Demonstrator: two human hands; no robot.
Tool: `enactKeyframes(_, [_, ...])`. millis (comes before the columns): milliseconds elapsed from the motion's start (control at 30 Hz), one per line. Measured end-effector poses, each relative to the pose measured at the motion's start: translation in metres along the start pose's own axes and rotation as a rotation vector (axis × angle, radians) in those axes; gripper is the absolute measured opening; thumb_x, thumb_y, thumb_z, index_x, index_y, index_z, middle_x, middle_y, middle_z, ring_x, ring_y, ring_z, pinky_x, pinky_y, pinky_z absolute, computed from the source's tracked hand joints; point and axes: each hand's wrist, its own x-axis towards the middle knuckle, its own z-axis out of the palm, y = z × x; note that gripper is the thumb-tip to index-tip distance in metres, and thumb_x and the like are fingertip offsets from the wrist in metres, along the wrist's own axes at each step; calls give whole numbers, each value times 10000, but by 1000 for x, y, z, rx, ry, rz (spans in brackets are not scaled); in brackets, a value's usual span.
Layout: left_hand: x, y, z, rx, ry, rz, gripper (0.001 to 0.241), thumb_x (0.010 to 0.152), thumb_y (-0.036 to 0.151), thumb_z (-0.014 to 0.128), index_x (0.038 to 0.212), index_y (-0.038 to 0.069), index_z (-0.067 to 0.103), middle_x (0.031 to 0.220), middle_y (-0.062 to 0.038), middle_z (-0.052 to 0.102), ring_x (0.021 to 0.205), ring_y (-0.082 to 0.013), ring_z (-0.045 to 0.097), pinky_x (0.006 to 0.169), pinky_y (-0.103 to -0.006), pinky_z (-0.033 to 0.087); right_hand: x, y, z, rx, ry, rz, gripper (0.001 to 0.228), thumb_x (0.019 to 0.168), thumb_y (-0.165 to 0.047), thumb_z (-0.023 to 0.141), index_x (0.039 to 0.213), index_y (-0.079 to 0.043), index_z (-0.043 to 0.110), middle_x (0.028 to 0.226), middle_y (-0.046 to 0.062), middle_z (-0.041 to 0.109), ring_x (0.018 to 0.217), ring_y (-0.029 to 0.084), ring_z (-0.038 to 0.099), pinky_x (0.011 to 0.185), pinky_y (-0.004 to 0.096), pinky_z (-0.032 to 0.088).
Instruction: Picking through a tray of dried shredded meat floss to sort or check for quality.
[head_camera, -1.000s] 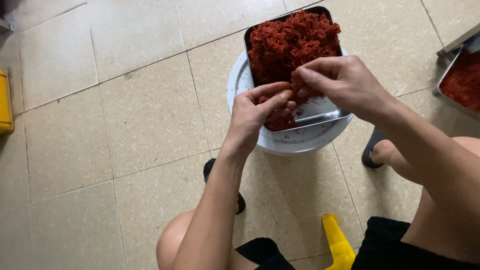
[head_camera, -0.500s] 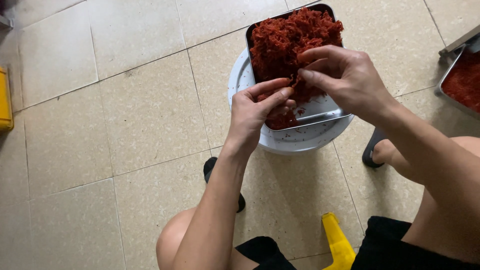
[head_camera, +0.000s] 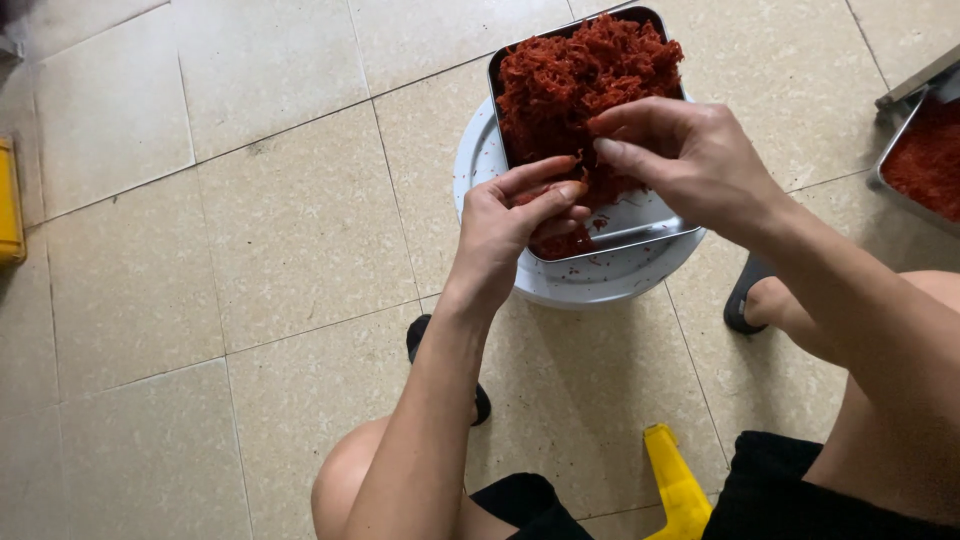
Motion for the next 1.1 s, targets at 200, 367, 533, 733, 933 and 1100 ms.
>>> enactKeyframes(200, [0,2,-1,35,43,-128,360,921,53,724,1254,-84,710,1024,-164,791,801,-162,763,742,-288,669,0,10,5,-130,-115,199,306,1018,-311,643,1177,-79,764,980,120,802,890,211,786,821,390,653])
enactKeyframes(367, [0,0,1,-21,29,-175,336,926,67,688,1226,-81,702,966,-170,792,773,-176,776,701,-287,669,-2,6,13,-26,-168,237,345,970,-347,636,1203,-115,745,991,87,799,945,198,772,862,397,603])
enactKeyframes(533, [-4,-3,3,182,86,-169,304,927,88,741,1158,-109,715,892,-182,773,744,-195,770,659,-284,650,-1,12,15,-155,-163,253,369,920,-364,680,1164,-102,771,1016,106,805,950,227,783,879,414,636])
enactKeyframes(733, [6,-17,-4,258,103,-227,269,931,66,644,1134,-85,738,879,-156,795,728,-180,781,651,-273,661,1,13,20,-340,-297,287,348,997,-325,599,1290,-186,725,1156,80,775,1020,232,757,912,450,611])
enactKeyframes(933, [8,-11,2,166,150,-221,301,973,89,560,1156,-81,729,822,-151,764,650,-170,745,590,-268,634,5,10,11,-95,-328,327,391,951,-160,569,1321,-163,694,1131,74,803,1048,186,780,1044,397,525])
enactKeyframes(1100, [1,2,12,251,107,-14,318,969,145,682,1245,-10,714,761,-72,719,565,-89,638,488,-235,523,5,9,11,-13,-334,399,370,973,-115,542,1309,-93,696,1106,131,798,1026,190,773,1011,380,558])
